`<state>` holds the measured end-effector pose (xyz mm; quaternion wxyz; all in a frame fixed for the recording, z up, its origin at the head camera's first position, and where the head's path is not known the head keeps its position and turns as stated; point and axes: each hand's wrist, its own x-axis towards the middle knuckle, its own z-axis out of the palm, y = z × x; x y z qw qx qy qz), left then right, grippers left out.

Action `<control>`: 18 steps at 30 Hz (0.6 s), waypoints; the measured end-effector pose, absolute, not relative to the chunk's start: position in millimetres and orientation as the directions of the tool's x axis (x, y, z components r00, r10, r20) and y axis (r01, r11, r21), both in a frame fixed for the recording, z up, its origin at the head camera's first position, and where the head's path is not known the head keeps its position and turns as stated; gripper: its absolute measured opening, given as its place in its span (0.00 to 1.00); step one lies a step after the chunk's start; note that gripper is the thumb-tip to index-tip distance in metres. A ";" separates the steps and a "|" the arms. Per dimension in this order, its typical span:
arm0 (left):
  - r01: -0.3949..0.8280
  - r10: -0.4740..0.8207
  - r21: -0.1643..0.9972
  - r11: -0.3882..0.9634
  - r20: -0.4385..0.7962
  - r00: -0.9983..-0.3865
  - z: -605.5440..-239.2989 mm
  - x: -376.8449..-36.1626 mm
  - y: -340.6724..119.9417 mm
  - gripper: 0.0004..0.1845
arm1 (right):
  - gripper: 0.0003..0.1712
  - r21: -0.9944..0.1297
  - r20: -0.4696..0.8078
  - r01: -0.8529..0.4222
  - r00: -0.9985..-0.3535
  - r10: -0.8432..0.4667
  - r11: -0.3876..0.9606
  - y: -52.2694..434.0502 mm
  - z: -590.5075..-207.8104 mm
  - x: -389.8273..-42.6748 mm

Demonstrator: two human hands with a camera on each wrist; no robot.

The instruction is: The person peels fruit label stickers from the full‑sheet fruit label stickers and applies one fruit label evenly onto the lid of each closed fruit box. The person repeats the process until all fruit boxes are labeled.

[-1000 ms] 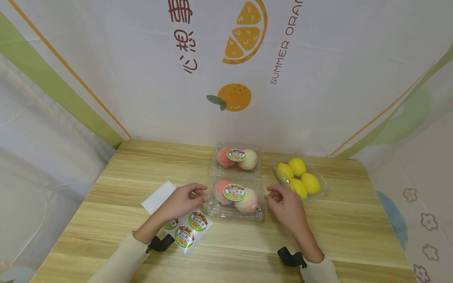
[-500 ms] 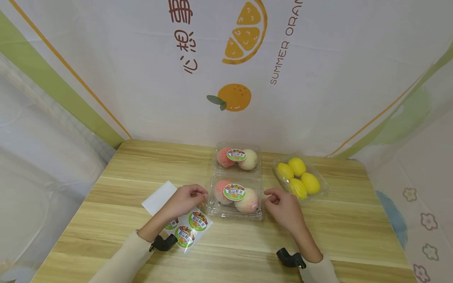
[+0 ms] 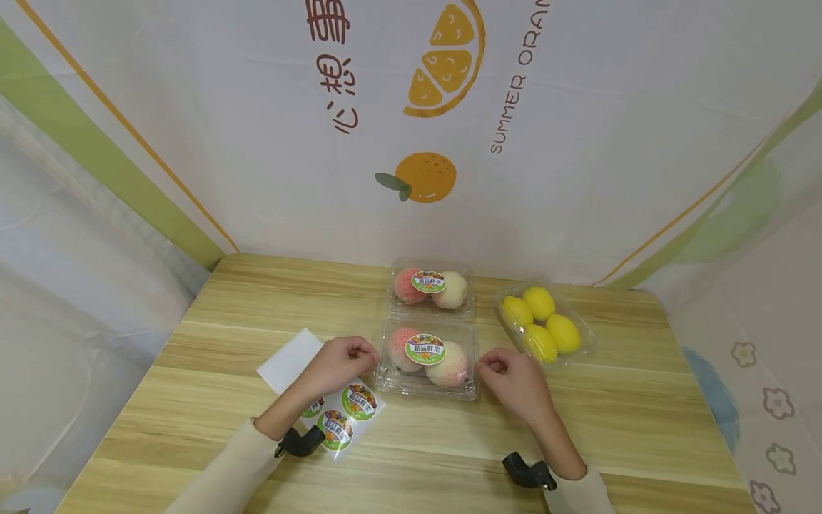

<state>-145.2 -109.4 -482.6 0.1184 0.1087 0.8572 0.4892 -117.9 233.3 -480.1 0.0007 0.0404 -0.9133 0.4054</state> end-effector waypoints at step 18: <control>0.080 0.288 0.847 0.525 -0.088 -0.954 -481.3 -145.1 -109.2 0.08 | 0.03 -0.759 0.004 -0.055 -0.997 -0.080 0.649 227.7 -479.2 -116.4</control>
